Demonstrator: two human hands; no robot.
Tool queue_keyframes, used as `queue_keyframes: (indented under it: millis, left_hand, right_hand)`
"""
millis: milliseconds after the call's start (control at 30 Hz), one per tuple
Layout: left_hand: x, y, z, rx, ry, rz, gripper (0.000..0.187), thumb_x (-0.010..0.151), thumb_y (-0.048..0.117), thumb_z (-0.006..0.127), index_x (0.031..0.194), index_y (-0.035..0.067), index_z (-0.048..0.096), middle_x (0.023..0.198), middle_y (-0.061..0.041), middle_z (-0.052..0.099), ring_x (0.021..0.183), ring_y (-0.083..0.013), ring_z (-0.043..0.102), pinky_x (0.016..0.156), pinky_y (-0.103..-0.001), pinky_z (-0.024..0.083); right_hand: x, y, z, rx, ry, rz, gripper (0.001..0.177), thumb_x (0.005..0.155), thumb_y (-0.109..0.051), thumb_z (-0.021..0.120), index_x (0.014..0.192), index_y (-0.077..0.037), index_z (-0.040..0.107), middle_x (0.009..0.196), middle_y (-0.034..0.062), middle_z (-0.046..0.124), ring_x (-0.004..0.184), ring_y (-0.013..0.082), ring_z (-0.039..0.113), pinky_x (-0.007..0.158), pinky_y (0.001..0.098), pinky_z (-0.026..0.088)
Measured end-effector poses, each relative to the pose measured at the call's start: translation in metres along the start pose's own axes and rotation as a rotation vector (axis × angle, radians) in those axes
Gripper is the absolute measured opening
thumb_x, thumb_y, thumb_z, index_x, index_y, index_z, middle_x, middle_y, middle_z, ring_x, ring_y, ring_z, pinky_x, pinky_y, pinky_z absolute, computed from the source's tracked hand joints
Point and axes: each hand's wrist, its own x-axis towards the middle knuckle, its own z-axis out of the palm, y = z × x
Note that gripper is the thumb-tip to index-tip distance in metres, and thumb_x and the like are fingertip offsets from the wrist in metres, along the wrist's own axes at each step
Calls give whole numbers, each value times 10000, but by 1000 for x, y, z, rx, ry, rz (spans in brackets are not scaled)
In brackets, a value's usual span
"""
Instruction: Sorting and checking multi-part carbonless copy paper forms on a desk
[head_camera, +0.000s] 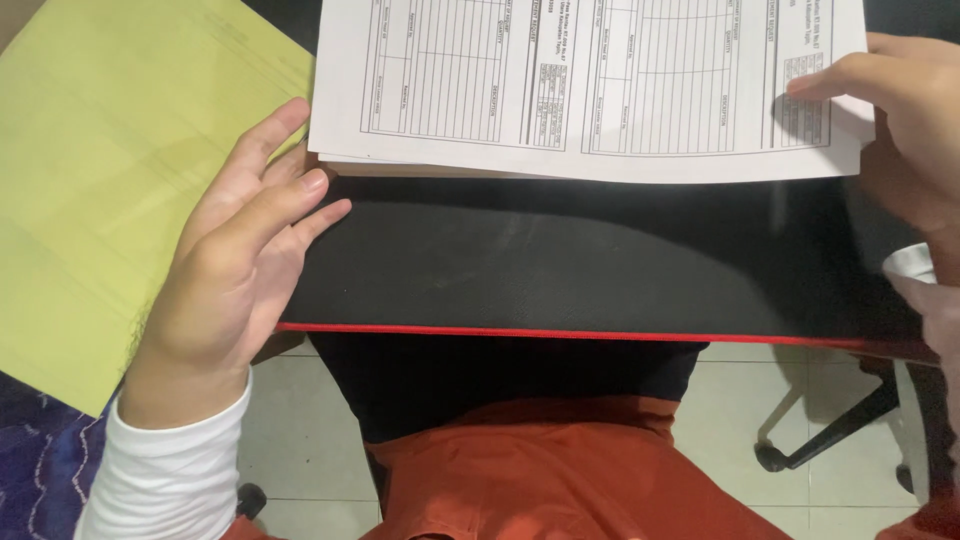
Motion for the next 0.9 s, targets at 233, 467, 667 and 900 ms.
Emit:
queue_keyframes:
  millis: [233, 467, 667, 900]
  left_hand:
    - [0, 2, 0, -5, 12, -15, 668, 911, 224, 507, 1555, 123, 361, 1449, -21, 552, 1281, -103, 515, 1048, -326, 440]
    - [0, -1, -2, -20, 15, -22, 684, 904, 227, 520, 1562, 119, 367, 1392, -2, 553, 1246, -92, 518, 1062, -337, 448]
    - [0, -1, -2, -43, 15, -19, 675, 901, 214, 515, 1554, 117, 375, 1436, -22, 578, 1262, -105, 533, 1023, -321, 456]
    - [0, 0, -2, -51, 36, -46, 681, 892, 223, 524, 1552, 122, 390, 1394, -1, 566, 1204, -84, 519, 1042, -332, 458]
  right_hand:
    - [52, 98, -79, -687, -172, -861, 511, 846, 423, 636, 1332, 274, 588, 1422, 428, 580, 1331, 513, 605, 1092, 500, 493]
    - [0, 0, -1, -134, -13, -18, 277, 993, -127, 531, 1251, -53, 599, 1123, 103, 648, 950, 234, 649, 766, 334, 488]
    - [8, 7, -5, -34, 2, -5, 228, 916, -161, 584, 1137, -134, 637, 1124, 16, 694, 946, 142, 674, 802, 258, 514]
    - [21, 29, -18, 5, -58, -37, 208, 1012, -161, 543, 1205, -96, 589, 1218, 93, 674, 1061, 195, 687, 799, 308, 551]
